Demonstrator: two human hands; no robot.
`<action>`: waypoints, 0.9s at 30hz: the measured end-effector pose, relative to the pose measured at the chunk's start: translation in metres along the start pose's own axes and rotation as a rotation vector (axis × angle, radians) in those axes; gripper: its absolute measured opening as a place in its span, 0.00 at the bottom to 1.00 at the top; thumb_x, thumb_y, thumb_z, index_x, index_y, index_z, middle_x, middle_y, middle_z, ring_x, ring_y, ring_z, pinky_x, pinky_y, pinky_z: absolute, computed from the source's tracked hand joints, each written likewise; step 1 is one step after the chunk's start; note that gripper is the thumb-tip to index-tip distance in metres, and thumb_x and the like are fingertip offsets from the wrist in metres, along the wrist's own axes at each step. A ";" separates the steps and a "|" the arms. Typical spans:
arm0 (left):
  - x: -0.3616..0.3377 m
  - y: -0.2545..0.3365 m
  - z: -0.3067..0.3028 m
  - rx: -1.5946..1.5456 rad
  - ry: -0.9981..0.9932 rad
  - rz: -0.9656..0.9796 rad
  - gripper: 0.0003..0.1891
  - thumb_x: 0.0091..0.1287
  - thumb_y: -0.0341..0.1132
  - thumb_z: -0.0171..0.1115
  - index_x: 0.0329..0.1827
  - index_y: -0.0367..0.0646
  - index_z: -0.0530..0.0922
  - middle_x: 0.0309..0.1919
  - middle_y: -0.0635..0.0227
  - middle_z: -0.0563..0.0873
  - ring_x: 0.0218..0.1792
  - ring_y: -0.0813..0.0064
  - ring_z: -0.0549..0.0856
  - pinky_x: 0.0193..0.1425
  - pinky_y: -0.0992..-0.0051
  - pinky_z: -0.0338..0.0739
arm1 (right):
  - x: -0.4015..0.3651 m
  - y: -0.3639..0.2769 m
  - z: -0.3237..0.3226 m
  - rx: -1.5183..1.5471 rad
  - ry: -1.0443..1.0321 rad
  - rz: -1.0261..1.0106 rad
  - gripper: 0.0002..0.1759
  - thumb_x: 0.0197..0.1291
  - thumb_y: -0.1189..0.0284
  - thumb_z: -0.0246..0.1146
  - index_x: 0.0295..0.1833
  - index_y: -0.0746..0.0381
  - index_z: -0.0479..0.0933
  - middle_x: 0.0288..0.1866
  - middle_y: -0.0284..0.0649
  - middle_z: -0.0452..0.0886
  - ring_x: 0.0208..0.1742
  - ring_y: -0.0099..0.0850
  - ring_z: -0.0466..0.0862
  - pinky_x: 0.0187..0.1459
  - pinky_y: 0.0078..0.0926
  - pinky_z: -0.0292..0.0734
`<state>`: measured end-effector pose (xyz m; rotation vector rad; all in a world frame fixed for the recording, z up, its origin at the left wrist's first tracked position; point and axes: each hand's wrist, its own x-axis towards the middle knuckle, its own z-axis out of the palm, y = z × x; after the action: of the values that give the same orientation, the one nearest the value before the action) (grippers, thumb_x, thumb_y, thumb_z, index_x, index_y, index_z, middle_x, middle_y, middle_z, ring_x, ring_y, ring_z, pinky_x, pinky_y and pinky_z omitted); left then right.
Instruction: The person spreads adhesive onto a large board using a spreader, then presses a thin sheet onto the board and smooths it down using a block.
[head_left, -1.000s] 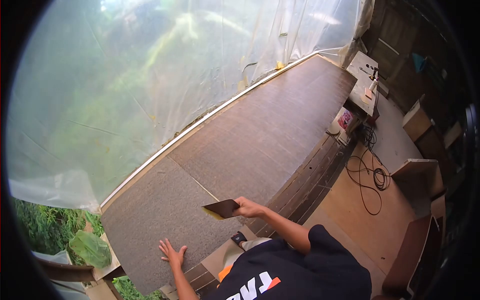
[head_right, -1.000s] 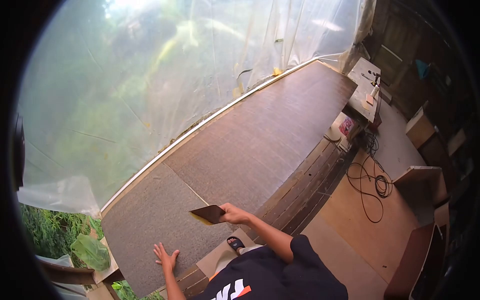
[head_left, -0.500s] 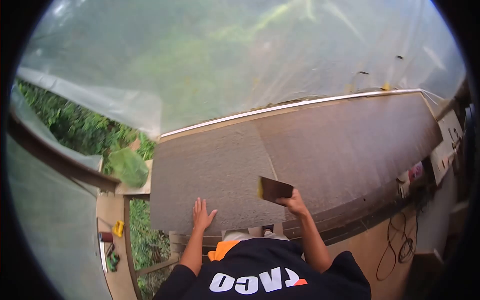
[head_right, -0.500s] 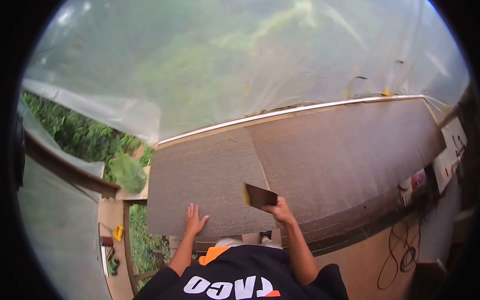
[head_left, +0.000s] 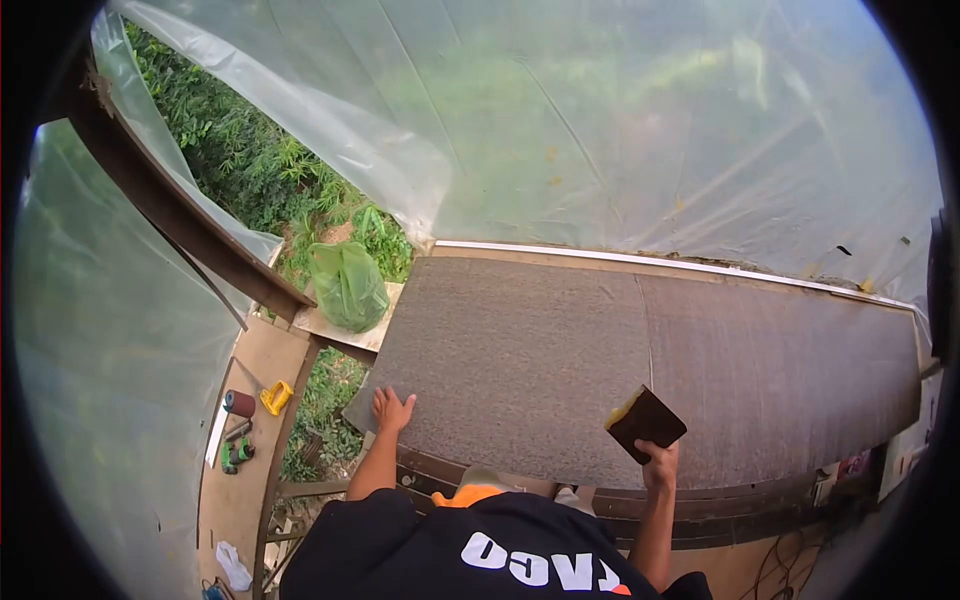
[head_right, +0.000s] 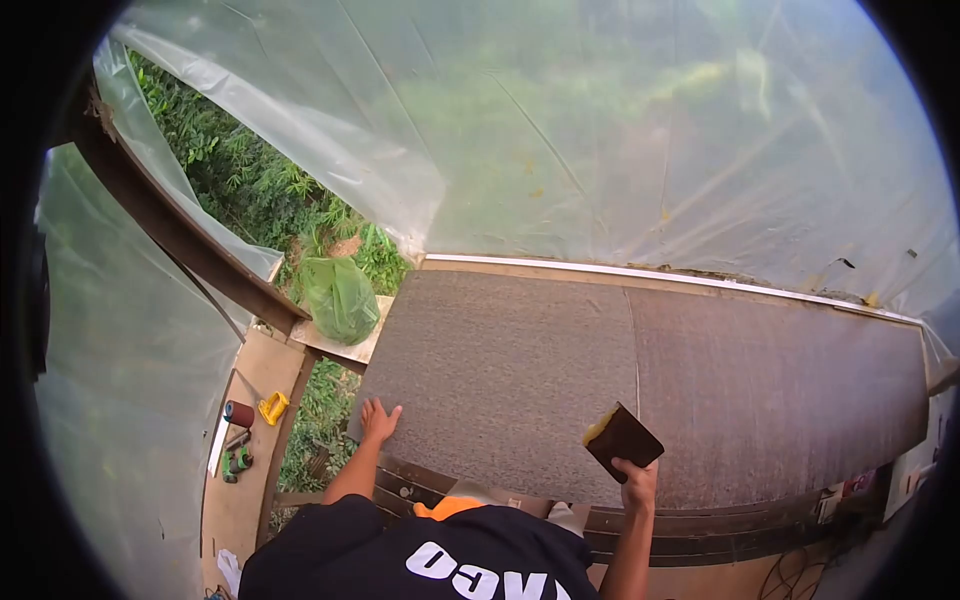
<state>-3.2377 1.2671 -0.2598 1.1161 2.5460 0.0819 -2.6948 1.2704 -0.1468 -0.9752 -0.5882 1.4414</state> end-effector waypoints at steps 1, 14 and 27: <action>0.012 -0.009 -0.009 -0.015 0.007 -0.049 0.49 0.61 0.63 0.61 0.75 0.36 0.55 0.75 0.40 0.52 0.77 0.45 0.51 0.78 0.50 0.45 | -0.003 0.005 0.009 0.020 0.042 -0.002 0.29 0.42 0.89 0.63 0.56 0.67 0.76 0.51 0.38 0.83 0.52 0.32 0.83 0.57 0.30 0.75; 0.069 -0.027 -0.029 -0.397 -0.017 0.140 0.57 0.45 0.47 0.81 0.76 0.41 0.55 0.71 0.43 0.61 0.72 0.43 0.60 0.75 0.53 0.57 | 0.041 -0.002 0.080 -0.018 0.248 -0.144 0.24 0.45 0.89 0.63 0.53 0.66 0.79 0.49 0.38 0.84 0.49 0.32 0.84 0.55 0.29 0.76; 0.058 -0.021 -0.038 -0.370 -0.005 0.249 0.54 0.44 0.41 0.82 0.75 0.41 0.58 0.66 0.45 0.66 0.68 0.47 0.66 0.72 0.57 0.62 | 0.186 -0.004 0.056 -0.952 0.159 -0.383 0.20 0.57 0.84 0.56 0.53 0.60 0.81 0.45 0.38 0.86 0.47 0.31 0.84 0.50 0.24 0.75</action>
<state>-3.3020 1.2983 -0.2458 1.2649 2.2479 0.5857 -2.7220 1.4623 -0.1551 -1.5774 -1.3134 0.6922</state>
